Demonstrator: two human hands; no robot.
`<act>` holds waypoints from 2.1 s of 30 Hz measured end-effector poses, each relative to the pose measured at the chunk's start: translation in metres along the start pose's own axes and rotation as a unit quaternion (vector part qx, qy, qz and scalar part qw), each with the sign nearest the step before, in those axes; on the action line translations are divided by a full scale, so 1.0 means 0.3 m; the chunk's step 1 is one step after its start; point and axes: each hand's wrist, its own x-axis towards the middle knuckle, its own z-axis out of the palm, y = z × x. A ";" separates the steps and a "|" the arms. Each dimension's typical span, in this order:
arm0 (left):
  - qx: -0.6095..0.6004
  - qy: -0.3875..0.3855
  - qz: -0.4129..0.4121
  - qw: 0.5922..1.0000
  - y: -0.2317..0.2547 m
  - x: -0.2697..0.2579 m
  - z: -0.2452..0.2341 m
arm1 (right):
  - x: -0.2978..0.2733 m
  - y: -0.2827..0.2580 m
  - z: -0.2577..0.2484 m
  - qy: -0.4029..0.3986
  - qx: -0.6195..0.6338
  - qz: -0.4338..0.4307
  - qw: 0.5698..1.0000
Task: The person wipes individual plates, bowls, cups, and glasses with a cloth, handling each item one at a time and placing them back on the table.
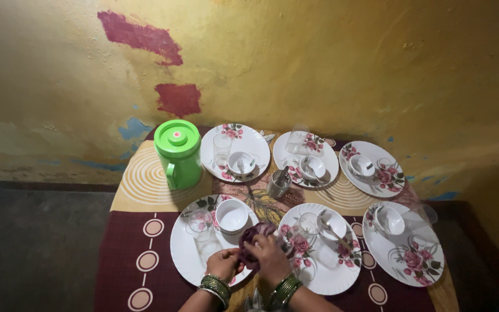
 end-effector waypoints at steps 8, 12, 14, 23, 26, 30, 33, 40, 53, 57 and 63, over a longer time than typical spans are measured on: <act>-0.058 0.009 -0.022 0.998 0.024 -0.021 0.033 | 0.085 0.139 0.066 0.045 0.017 0.123 0.991; 0.036 0.063 -0.012 0.997 0.137 -0.070 0.043 | 0.035 0.131 0.084 -0.009 0.389 0.341 0.855; 0.041 0.077 -0.023 0.996 0.193 -0.108 0.068 | 0.011 0.143 0.106 -0.041 0.420 0.317 0.849; -0.005 0.091 0.029 0.995 0.109 0.059 0.076 | 0.010 0.206 0.150 -0.118 0.461 0.299 0.827; -0.151 0.053 0.023 0.987 0.033 0.172 0.069 | 0.028 0.218 0.170 -0.109 0.488 0.264 0.825; -0.194 0.056 0.029 0.979 0.007 0.235 0.064 | 0.075 0.216 0.182 -0.110 0.482 0.343 0.799; -0.183 0.045 0.019 0.982 0.014 0.255 0.050 | 0.072 0.199 0.165 -0.011 0.447 0.280 0.850; -0.226 -0.020 -0.074 0.971 -0.013 0.218 0.084 | 0.146 0.187 0.171 -0.011 0.477 0.270 0.836; -0.191 0.065 -0.035 0.979 0.057 0.298 0.061 | -0.042 0.088 0.007 -0.060 0.317 0.267 0.908; -0.180 0.114 -0.037 0.976 0.071 0.331 0.072 | -0.101 0.121 0.038 -0.010 0.407 0.285 0.867; -0.094 0.149 -0.086 0.981 0.084 0.351 0.094 | -0.158 0.182 0.098 -0.007 0.457 0.284 0.843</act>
